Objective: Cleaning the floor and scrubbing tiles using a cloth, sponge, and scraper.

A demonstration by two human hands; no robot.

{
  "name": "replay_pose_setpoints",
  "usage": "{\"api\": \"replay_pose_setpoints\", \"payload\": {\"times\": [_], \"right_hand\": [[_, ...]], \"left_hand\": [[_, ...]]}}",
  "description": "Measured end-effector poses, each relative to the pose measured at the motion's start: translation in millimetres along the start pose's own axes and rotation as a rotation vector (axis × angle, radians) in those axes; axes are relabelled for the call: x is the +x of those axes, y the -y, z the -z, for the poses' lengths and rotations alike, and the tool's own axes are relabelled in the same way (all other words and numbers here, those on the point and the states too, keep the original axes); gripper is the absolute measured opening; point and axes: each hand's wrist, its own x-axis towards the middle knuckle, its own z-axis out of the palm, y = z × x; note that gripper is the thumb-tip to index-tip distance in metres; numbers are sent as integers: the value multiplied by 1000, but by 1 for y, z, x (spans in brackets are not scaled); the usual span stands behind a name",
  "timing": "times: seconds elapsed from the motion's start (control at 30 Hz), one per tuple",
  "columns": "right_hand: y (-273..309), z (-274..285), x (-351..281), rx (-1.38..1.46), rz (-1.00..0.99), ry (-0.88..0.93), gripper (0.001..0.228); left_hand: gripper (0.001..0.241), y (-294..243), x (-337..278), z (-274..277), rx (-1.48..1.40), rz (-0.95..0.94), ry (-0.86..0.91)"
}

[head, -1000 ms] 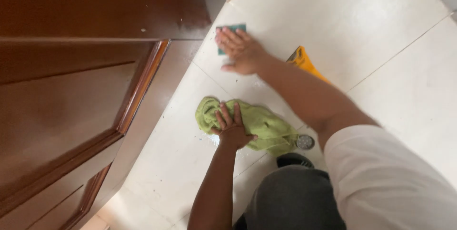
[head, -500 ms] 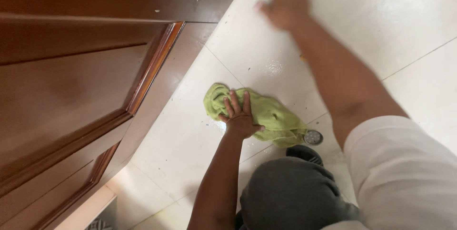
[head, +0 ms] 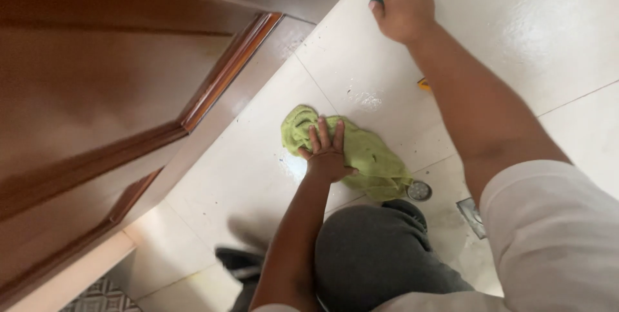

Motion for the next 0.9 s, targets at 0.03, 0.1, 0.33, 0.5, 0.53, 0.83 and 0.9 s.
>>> {"api": "replay_pose_setpoints", "payload": {"times": [0.03,0.1,0.33,0.5,0.53,0.83,0.9], "right_hand": [[4,-18,-1,-118,46,23,59],[23,-52,-7,-242,76,15,60],[65,-30,-118,169,202,11,60],[-11,-26,-245,195,-375,-477,57],[-33,-46,-266,3,-369,-456,56],[-38,5,-313,148,-565,-353,44],[-64,8,-321,-93,-635,-449,51]], "left_hand": [[140,1,0,-5,-1,-9,-21],[141,2,1,-2,23,-29,-62],[125,-19,-18,20,116,-25,-73],[53,-85,1,27,-141,-114,-347],[65,-111,19,26,-351,-213,-429],[82,-185,115,20,-713,-231,-715],[69,-167,139,53,-672,-237,-866]]}}
